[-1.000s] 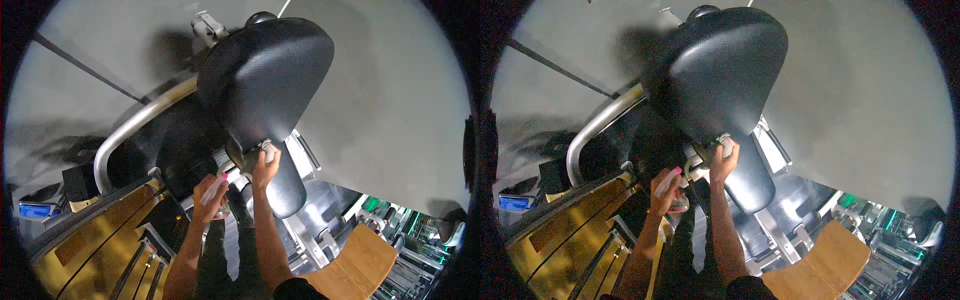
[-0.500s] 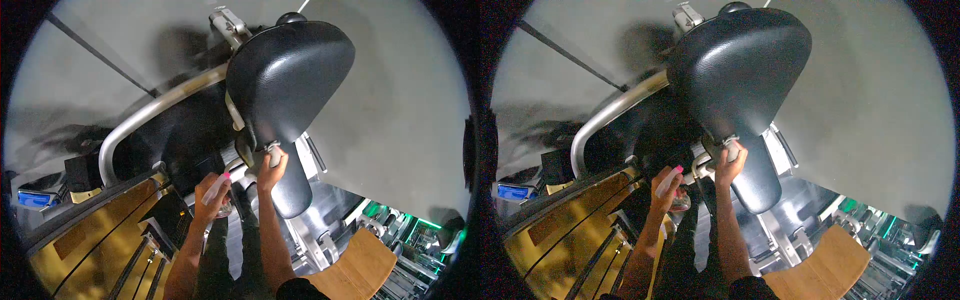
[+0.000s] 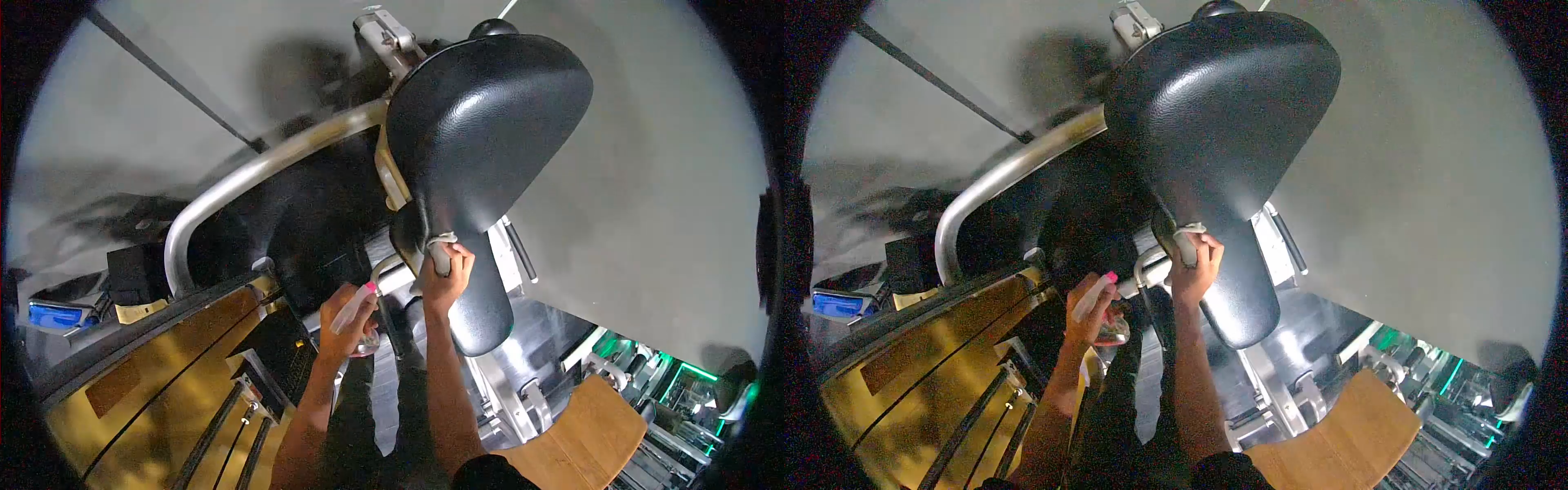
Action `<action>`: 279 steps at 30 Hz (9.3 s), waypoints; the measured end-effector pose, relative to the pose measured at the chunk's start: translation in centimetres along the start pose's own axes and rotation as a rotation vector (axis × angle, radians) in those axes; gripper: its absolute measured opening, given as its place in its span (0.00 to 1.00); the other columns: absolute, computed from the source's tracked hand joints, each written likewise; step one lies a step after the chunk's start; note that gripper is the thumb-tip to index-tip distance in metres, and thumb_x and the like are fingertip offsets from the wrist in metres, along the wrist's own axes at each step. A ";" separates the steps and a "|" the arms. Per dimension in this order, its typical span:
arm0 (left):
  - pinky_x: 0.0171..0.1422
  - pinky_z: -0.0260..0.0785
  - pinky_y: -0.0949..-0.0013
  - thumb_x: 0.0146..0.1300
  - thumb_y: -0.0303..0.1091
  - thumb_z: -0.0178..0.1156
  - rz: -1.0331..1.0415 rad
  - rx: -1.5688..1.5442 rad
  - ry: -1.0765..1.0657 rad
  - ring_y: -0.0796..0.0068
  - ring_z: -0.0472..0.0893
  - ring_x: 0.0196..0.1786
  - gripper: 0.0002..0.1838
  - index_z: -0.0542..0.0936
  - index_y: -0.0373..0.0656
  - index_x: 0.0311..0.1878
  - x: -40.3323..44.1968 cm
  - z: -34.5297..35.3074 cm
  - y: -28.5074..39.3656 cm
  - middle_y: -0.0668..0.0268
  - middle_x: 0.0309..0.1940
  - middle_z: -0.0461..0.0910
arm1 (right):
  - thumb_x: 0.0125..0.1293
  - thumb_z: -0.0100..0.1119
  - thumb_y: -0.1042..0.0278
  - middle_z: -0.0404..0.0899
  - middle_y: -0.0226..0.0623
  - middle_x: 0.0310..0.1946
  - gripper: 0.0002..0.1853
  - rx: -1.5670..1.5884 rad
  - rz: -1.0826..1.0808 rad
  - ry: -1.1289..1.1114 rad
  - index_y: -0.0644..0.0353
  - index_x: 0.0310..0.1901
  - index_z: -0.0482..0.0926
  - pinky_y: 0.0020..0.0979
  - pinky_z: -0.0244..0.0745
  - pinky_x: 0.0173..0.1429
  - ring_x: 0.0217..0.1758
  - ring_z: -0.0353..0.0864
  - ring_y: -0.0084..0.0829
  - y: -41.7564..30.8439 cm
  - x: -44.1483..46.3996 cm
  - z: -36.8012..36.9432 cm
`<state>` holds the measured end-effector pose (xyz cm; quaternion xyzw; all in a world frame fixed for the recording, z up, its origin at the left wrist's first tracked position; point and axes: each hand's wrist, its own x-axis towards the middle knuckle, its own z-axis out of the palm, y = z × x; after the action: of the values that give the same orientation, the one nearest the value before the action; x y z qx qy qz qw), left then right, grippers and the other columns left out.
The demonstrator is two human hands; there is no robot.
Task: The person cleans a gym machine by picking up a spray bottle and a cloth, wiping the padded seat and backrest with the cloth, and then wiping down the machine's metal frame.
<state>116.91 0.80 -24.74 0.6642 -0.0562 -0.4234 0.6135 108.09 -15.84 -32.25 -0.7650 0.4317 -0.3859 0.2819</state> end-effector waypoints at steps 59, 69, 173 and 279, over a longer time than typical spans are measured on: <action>0.23 0.70 0.78 0.63 0.30 0.62 0.052 0.055 -0.033 0.85 0.74 0.20 0.08 0.76 0.37 0.31 -0.7 -1.1 1.0 0.69 0.26 0.72 | 0.66 0.55 0.64 0.80 0.34 0.39 0.12 0.848 1.154 0.133 0.62 0.47 0.77 0.33 0.76 0.51 0.43 0.80 0.31 -0.7 -3.1 2.7; 0.22 0.70 0.78 0.63 0.32 0.62 0.028 0.107 -0.045 0.85 0.74 0.19 0.09 0.76 0.38 0.30 -0.5 -0.2 0.0 0.70 0.24 0.71 | 0.64 0.57 0.72 0.78 0.31 0.37 0.12 0.158 0.319 0.248 0.62 0.49 0.77 0.24 0.70 0.46 0.39 0.75 0.22 -1.6 0.4 1.9; 0.33 0.67 0.69 0.56 0.34 0.66 0.214 0.318 -0.080 0.70 0.76 0.28 0.08 0.80 0.39 0.33 6.9 13.5 -2.2 0.64 0.25 0.75 | 0.56 0.66 0.72 0.83 0.40 0.39 0.16 0.225 0.431 0.050 0.60 0.48 0.78 0.31 0.74 0.51 0.44 0.82 0.31 9.9 8.7 -3.8; 0.40 0.67 0.76 0.61 0.31 0.63 0.232 0.460 -0.595 0.80 0.75 0.34 0.07 0.77 0.38 0.37 11.7 13.6 2.4 0.68 0.31 0.73 | 0.64 0.54 0.75 0.75 0.32 0.39 0.10 0.405 0.546 0.248 0.61 0.47 0.74 0.26 0.71 0.47 0.41 0.75 0.23 14.0 8.5 -1.8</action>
<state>116.83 -17.13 -26.89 0.6216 -0.3999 -0.5018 0.4493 103.19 -30.05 -39.01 -0.4975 0.5656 -0.4643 0.4659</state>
